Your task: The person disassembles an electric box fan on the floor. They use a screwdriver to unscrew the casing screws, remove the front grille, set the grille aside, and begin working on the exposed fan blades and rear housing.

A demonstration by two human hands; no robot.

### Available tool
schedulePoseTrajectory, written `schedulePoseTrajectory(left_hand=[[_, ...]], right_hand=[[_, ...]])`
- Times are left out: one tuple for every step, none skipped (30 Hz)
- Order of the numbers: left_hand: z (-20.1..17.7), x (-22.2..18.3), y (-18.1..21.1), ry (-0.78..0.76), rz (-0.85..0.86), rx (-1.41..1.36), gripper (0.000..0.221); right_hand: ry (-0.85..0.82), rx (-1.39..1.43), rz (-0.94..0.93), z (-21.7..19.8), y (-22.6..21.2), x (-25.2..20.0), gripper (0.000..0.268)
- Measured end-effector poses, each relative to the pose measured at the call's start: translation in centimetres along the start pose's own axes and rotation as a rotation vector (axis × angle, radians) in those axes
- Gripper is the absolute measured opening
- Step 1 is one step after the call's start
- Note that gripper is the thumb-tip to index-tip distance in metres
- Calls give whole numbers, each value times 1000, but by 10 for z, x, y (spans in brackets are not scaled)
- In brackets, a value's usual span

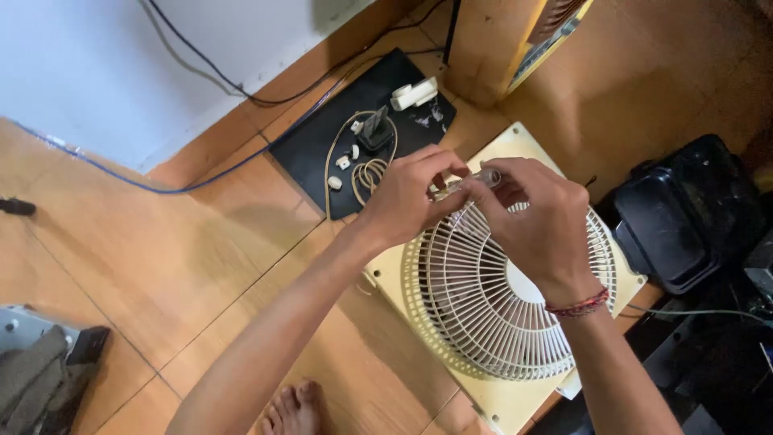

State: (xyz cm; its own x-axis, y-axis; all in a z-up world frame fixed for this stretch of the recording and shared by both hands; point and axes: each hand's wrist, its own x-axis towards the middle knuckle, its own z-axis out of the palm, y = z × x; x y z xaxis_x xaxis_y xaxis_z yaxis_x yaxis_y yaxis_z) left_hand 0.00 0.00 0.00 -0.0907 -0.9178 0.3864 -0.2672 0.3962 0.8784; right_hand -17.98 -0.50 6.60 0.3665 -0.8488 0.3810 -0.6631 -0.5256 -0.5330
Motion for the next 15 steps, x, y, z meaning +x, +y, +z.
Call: schedulePoseTrajectory(left_hand=[[3,4,0,-1,9,1,19],[7,8,-1,-40,-27,10,19],[11,11,-2,-82,-65,18,20],[13,10,-5,-85,-59,18,20],[16,8,-8,-107,-81,2,17],[18,5,-12,-129,-104,-14,15],[21,5,-17,-134,-104,-19,15],[23,3,-22,-138,-127,-13,13],[24,1,-26,-139,-153,-5,12],[25,0,-33,-140,-157,-8,12],[24,-3,-39,-161,-183,-2,13],[24,-6,-45,-182,-209,4,14],[22,-8,-49,-178,-215,7,14],[21,-10,-51,-195,-220,2,15],[21,-10,-54,-215,-218,-5,17]], right_hand=[[8,-3,-3,3,7,0,24],[27,-20,6,7,14,-1,24],[44,-37,18,10,20,-2,23],[51,-40,19,13,24,-3,23],[37,-59,46,16,27,-4,22],[23,-77,73,19,30,-6,22],[24,-82,79,22,35,-8,22],[32,-103,48,26,40,-11,23],[36,-121,14,31,43,-13,24],[33,-122,17,33,42,-14,24],[23,-117,7,35,40,-14,24],[13,-112,-4,38,37,-15,24],[8,-106,-6,44,40,-16,24],[-1,-131,3,49,44,-18,23],[-3,-161,12,53,47,-18,21]])
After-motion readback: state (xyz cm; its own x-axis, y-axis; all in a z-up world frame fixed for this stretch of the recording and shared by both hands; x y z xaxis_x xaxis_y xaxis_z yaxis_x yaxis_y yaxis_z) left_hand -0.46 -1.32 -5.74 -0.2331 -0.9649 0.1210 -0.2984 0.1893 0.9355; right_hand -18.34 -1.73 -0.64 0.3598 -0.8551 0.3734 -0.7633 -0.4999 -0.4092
